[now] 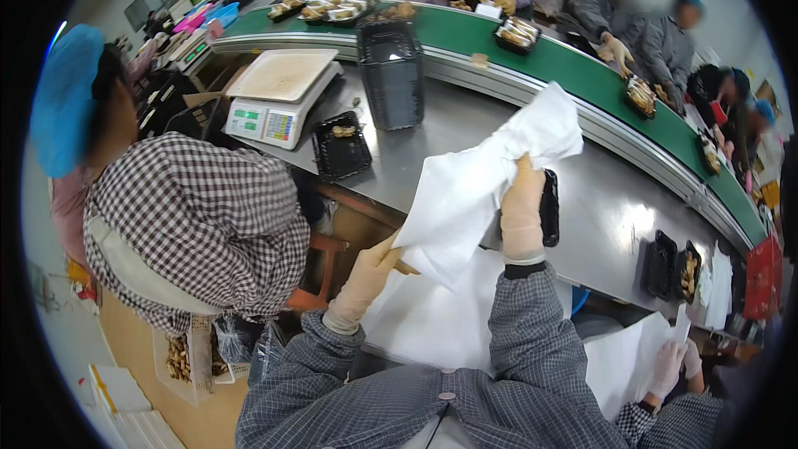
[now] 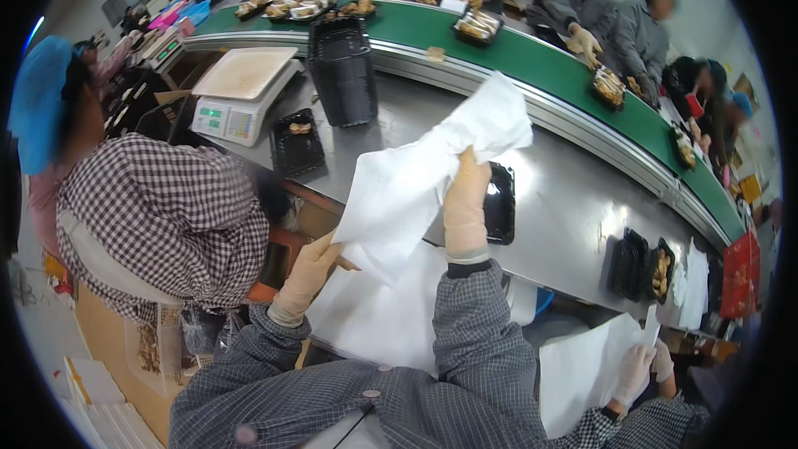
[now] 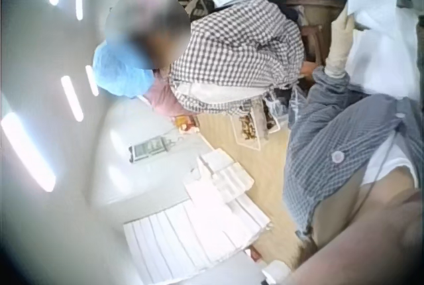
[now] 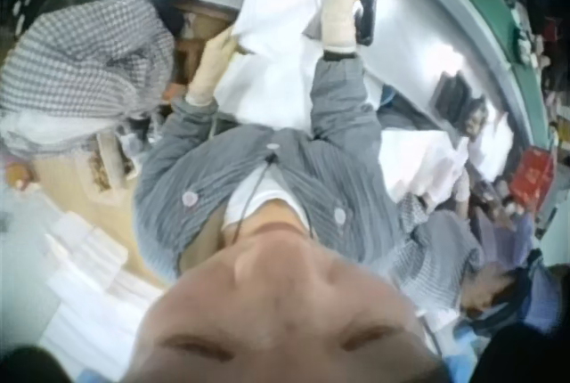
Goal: The person places white paper sheets into black plastic trays and then arranges ginger pieces into the trays on a moving conveyor belt. The person repeatedly handles trays and paper, lining each tray before filling it with ginger.
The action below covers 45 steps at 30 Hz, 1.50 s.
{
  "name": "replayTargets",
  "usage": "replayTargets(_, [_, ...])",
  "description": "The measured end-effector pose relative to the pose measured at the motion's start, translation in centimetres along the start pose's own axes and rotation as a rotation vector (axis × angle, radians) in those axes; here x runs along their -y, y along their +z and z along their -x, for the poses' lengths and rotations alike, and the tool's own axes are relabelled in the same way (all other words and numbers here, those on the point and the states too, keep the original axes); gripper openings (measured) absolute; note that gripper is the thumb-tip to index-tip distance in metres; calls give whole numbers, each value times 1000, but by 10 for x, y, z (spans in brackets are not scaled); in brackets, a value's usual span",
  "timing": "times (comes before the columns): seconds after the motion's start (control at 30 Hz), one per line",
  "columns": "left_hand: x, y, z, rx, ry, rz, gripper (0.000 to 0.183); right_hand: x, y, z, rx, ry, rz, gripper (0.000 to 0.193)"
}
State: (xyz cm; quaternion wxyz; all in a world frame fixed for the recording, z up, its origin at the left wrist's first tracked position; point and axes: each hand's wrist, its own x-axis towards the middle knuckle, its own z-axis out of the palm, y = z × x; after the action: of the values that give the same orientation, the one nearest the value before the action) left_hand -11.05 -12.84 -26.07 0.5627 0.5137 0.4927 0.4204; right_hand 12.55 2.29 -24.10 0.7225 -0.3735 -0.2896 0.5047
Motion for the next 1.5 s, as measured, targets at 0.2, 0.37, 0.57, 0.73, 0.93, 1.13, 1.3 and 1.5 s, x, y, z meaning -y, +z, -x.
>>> replayTargets(0.2, [-2,-34,-11,52,202,-41,48,-5,-9,16,109,21,184,46])
replayTargets(0.37, [-74,-26,-54,49,335,131,64,3,0,43,298,127,21,43])
replayTargets(0.57, [-53,41,-77,499,-37,-81,58,17,-19,43,279,-3,103,53])
replayTargets(0.73, [-37,62,-79,504,-141,38,48,41,-43,62,307,-256,265,25])
replayTargets(0.93, [-26,71,-87,762,125,-23,58,71,-62,49,778,-1068,1039,40])
replayTargets(1.13, [-13,85,-92,643,-456,1016,56,80,-80,30,829,-1264,1164,39])
replayTargets(1.3, [-23,106,-90,556,-191,364,56,69,-89,24,620,-858,1012,56])
replayTargets(1.5, [-34,138,-133,417,-164,480,47,53,-154,21,532,235,161,80])
